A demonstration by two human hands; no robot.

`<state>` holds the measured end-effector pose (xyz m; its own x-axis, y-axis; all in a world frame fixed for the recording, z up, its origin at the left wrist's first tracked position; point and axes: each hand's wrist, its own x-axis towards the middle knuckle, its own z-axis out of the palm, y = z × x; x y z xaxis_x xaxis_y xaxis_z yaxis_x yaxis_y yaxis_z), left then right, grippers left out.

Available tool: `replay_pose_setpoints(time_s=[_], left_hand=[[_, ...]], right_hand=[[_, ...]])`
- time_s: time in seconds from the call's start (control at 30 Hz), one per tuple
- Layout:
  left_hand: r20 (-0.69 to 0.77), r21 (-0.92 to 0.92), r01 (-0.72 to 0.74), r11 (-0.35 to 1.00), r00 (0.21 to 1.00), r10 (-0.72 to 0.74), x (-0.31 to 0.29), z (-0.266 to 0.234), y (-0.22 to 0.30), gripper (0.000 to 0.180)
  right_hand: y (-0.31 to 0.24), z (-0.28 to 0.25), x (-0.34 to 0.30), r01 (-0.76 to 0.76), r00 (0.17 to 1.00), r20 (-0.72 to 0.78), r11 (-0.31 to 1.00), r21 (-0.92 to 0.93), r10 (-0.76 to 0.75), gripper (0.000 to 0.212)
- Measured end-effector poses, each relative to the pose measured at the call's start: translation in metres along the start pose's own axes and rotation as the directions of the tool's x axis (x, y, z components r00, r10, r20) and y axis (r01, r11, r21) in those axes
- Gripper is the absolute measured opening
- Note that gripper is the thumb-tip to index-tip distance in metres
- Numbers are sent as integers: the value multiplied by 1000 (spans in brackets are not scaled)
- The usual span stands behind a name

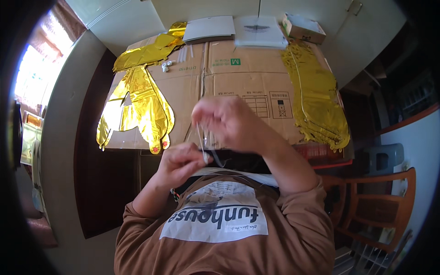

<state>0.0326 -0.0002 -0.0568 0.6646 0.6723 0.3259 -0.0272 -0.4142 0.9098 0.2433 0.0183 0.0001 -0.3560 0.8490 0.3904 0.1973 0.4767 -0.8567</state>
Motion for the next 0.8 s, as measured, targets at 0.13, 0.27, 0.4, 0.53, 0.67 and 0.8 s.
replay_pose_setpoints(time_s=[0.13, 0.27, 0.4, 0.53, 0.67, 0.8], left_hand=[[-315, -318, 17, 948, 941, -122, 4, -8, 7, 12], [-78, -94, 99, 991, 991, -106, 0, 4, 3, 11], [-440, -70, 102, 992, 889, -122, 7, -18, 14, 11], [-57, -68, 84, 994, 994, -88, 0, 4, 1, 11], [-492, -500, -17, 866, 829, -268, 13, -13, 1, 12], [-119, -167, 138, 976, 980, -159, 0, 4, -7, 12]], right_hand=[[19, 22, -23, 156, 873, 478, 984, -81, -100, 12], [-2, -2, 0, 36, 998, 42, 999, -1, -35, 13], [11, 21, -18, 90, 877, 480, 990, -109, -27, 14], [4, -4, 5, 80, 995, 64, 989, -124, -73, 14], [14, 17, -14, 7, 861, 505, 991, -135, 63, 16], [-8, -12, 7, -13, 985, 170, 994, -105, 30, 17]])
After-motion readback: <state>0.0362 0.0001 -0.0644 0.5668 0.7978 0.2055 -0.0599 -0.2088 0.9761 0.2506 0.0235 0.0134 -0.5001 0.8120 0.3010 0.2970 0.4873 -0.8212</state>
